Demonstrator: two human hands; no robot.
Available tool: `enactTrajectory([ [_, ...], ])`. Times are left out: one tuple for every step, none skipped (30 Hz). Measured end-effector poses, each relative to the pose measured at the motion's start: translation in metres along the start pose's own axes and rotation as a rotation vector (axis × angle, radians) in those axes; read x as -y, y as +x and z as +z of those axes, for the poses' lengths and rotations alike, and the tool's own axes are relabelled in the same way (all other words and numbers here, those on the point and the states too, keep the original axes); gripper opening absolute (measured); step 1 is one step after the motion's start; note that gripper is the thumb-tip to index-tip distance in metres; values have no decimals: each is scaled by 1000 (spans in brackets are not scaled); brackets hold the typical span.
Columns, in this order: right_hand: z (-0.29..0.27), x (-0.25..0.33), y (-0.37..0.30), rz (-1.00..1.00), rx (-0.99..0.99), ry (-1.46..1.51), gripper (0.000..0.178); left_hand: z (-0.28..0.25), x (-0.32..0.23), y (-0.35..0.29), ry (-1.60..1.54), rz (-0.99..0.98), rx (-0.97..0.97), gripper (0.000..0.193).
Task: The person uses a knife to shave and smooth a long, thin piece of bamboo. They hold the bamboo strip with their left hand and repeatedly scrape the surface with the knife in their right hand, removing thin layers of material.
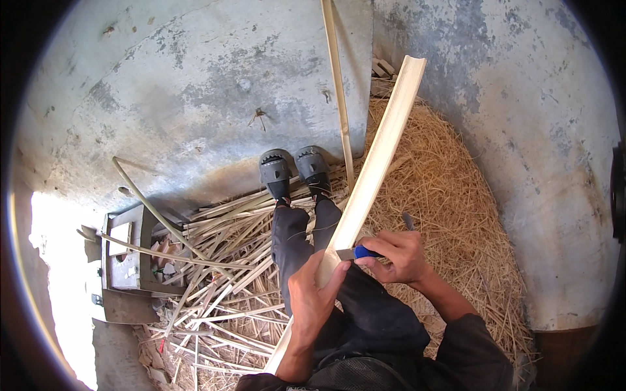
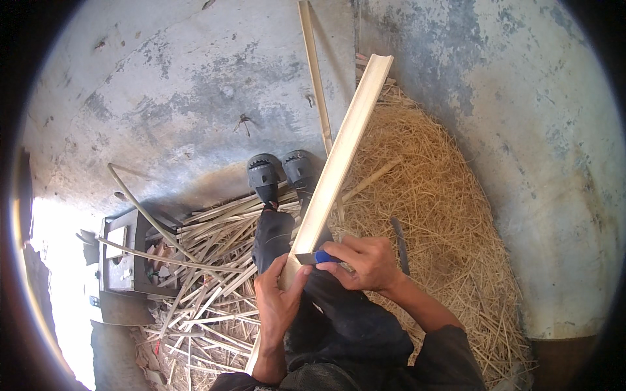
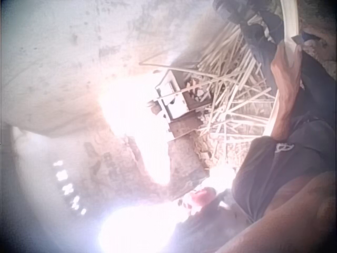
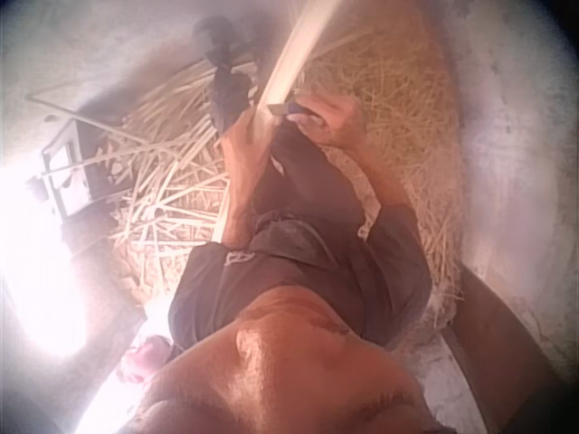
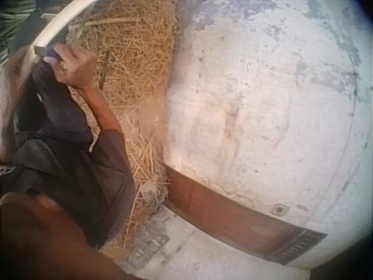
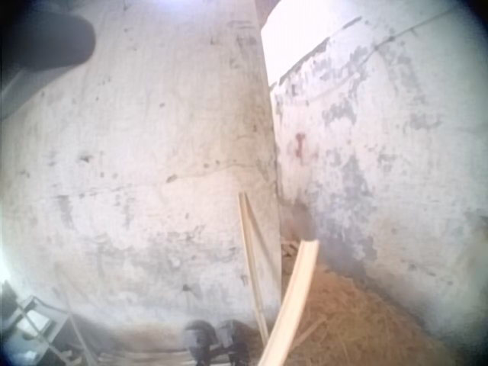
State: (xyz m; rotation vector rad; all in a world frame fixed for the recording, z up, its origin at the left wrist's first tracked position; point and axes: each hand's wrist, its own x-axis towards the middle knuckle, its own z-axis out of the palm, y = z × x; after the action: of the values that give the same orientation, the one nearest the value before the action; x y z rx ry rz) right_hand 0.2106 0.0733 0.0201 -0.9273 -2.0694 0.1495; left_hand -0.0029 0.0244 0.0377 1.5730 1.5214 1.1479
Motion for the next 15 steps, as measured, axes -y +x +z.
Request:
enactTrajectory([
  [0, -3, 1, 7, -27, -13, 28, -1, 1, 0, 9, -8, 6, 33],
  [-1, -7, 2, 13, -53, -25, 28, -1, 1, -1, 18, -16, 9, 33],
  [-1, -9, 2, 18, -79, -37, 28, -1, 4, -2, 25, -12, 7, 33],
  [-2, -9, 3, 15, -57, -33, 28, -1, 7, -4, 33, -8, 4, 33],
  [-4, -7, 3, 15, -36, -33, 28, -1, 9, -5, 39, -3, 3, 33],
  [-5, -7, 4, 14, -15, -32, 28, -1, 10, -5, 31, -11, 7, 33],
  [-5, -7, 4, 8, -11, -44, 29, -2, 10, -6, 24, -19, 11, 33],
  [-5, -8, 4, 2, -6, -55, 29, -2, 10, -7, 17, -28, 14, 33],
  [-5, -8, 4, -5, -1, -65, 29, -3, 9, -7, 16, -37, 16, 33],
  [-5, -7, 4, -13, -1, -70, 29, -3, 9, -8, 15, -47, 19, 33],
  [-4, -7, 4, -22, -4, -75, 29, -4, 8, -7, 16, -54, 21, 33],
  [-4, -7, 5, -31, -6, -80, 29, -5, 9, -7, 32, -38, 14, 33],
  [-2, -7, 5, -39, -13, -81, 29, -5, 10, -8, 48, -21, 6, 32],
  [-1, -8, 4, -44, -18, -83, 29, -6, 12, -10, 64, -7, 1, 32],
  [0, -8, 4, -50, -23, -85, 30, -6, 13, -11, 68, 1, -2, 32],
])
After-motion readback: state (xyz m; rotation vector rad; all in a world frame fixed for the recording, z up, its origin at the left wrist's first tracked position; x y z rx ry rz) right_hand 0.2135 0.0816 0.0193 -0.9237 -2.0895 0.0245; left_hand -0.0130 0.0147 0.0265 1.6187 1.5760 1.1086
